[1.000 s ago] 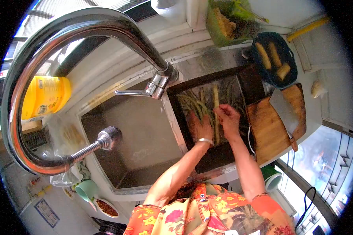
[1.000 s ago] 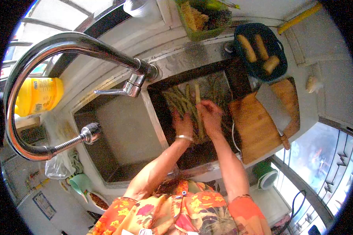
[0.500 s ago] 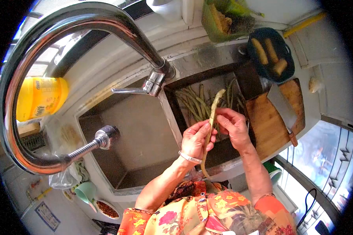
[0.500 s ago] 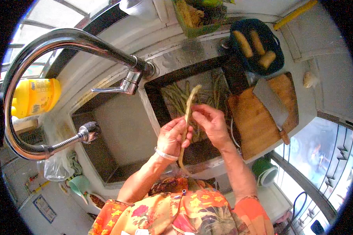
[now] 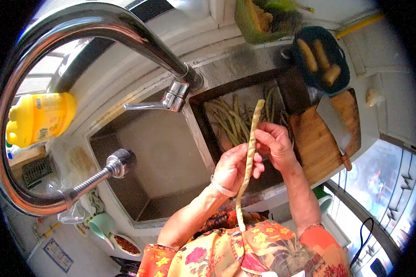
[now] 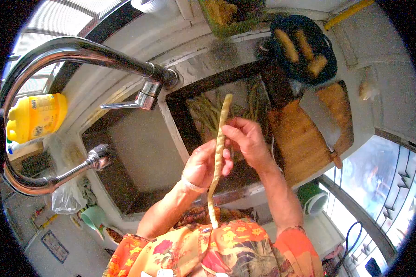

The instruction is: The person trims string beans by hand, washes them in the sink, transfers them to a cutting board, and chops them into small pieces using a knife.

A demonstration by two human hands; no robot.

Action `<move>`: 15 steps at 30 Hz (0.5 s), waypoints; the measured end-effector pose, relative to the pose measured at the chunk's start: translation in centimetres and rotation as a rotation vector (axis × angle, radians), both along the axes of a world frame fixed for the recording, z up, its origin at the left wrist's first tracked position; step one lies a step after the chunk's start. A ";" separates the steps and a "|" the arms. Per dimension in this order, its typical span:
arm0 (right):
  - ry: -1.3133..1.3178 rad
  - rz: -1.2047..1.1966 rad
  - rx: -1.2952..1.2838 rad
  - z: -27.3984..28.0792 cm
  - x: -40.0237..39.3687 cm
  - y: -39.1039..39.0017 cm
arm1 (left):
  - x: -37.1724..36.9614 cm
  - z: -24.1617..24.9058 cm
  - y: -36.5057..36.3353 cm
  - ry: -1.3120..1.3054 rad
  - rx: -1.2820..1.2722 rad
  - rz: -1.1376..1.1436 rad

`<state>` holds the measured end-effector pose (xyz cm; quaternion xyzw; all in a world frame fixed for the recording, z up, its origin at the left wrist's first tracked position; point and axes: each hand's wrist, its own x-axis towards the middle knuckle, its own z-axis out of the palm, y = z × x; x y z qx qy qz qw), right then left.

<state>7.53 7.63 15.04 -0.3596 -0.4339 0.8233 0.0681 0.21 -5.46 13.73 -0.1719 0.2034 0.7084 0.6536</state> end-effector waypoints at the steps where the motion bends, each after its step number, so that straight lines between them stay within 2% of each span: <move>1: -0.004 -0.001 -0.004 -0.4 0.0 0.1 | 0.1 -0.1 0.1 0.001 -0.047 0.023; 3: -0.080 0.038 0.238 -1.8 -0.2 0.3 | 0.1 -1.0 0.3 0.014 -0.003 0.022; 5: -0.116 0.049 0.288 -2.8 -0.6 0.6 | 0.1 -1.3 0.9 0.147 -0.154 -0.040; 7: -0.188 0.070 0.393 -4.1 -1.1 0.7 | 0.3 -2.6 1.3 0.118 -0.156 -0.049; 9: -0.238 0.048 0.349 -5.3 -1.6 0.6 | 1.5 -4.6 2.0 0.270 -0.342 0.138; 10: -0.281 0.098 0.548 -6.4 -1.7 0.5 | 1.8 -6.2 2.1 0.361 -0.469 0.117; 11: -0.322 0.147 0.748 -7.4 -1.8 0.4 | 2.2 -7.6 2.1 0.362 -0.467 0.118; 13: -0.396 0.233 0.768 -8.9 -1.4 0.2 | 2.6 -9.7 2.4 0.340 -0.677 0.254; 14: -0.563 0.193 1.001 -9.9 -1.1 -0.1 | 3.1 -12.4 1.1 0.350 -0.582 0.225; 15: -0.731 0.147 1.232 -11.0 -0.9 -0.3 | 2.7 -11.6 1.2 0.349 -0.580 0.225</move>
